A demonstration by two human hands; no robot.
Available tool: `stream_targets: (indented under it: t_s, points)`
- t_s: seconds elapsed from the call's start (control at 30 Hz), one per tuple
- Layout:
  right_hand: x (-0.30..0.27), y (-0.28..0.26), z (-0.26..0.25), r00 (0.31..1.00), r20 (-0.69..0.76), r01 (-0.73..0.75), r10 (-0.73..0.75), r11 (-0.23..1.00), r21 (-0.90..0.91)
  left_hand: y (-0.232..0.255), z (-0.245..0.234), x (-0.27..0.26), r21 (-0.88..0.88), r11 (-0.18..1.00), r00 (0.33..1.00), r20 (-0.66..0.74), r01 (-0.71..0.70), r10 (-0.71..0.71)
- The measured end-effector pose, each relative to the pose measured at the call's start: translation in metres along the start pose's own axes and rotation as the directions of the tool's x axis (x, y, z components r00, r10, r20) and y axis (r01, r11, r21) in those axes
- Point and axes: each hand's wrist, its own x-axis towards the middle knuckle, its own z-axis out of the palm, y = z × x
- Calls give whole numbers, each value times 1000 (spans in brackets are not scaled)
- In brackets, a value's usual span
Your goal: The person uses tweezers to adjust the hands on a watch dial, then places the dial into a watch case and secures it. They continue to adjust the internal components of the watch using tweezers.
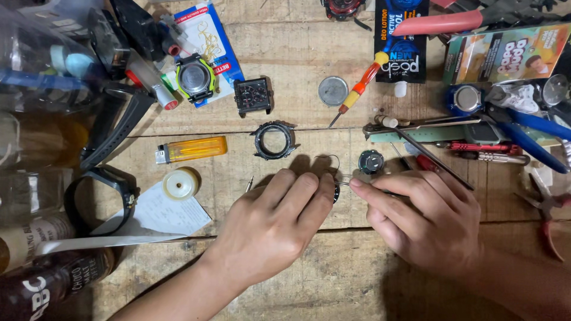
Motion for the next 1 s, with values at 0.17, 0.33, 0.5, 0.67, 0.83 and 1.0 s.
stream_targets:
  t_s: [0.17,0.33,0.5,0.67,0.83,1.0]
  points:
    - [1,-1,0,1000,-3,-7,7,1000,7,0,0,1,14,1000,1000,1,1,-1]
    - [0,1,0,1000,11,-1,1,1000,18,0,1,1,10,1000,1000,-1,3,-3]
    - [6,-2,-2,1000,-29,-7,8,999,34,0,1,-1,14,1000,999,36,6,-7]
    - [7,-2,-1,1000,-23,-7,8,999,32,0,0,0,15,1000,999,43,4,-5]
    - [7,-2,-2,1000,3,-10,9,999,34,0,0,0,14,1000,999,44,3,-4]
    - [5,-1,-1,1000,10,-3,3,1000,18,0,1,0,-6,1000,1000,16,0,0]
